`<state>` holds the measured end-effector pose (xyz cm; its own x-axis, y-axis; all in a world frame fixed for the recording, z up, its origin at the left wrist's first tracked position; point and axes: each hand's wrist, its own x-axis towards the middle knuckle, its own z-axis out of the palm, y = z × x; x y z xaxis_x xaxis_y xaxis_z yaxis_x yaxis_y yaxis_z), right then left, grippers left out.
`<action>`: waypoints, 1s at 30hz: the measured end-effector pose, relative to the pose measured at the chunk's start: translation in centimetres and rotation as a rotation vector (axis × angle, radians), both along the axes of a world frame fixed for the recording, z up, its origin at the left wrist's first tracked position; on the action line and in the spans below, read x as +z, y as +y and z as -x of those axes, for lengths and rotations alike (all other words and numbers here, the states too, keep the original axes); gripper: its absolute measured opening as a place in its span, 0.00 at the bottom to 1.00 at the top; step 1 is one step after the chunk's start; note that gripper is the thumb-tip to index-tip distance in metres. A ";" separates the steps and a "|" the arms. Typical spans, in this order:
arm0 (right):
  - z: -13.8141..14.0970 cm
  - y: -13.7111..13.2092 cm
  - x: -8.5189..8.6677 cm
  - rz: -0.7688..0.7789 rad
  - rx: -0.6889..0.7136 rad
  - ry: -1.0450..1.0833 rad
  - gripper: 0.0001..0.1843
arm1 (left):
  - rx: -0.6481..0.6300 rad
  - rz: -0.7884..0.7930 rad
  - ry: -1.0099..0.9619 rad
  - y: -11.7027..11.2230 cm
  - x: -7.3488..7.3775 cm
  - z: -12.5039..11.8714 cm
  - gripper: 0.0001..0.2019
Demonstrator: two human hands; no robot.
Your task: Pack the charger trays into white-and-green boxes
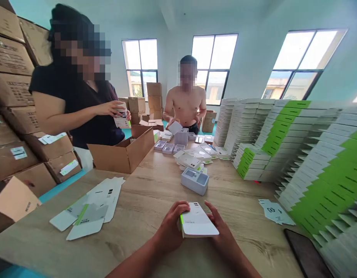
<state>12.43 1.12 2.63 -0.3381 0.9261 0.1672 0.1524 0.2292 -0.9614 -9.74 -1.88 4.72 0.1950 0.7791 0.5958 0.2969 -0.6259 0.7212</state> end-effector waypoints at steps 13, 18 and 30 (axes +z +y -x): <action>0.1 -1.0 1.6 -0.105 -0.011 -0.022 0.24 | -0.029 -0.083 0.167 -0.4 0.2 0.3 0.31; -0.1 -0.9 1.4 -0.114 -0.035 -0.107 0.32 | 0.065 -0.106 0.225 -0.6 1.2 0.8 0.27; -0.4 -0.4 0.5 -0.090 0.019 -0.342 0.24 | 0.912 -0.090 0.727 -6.7 5.0 20.8 0.19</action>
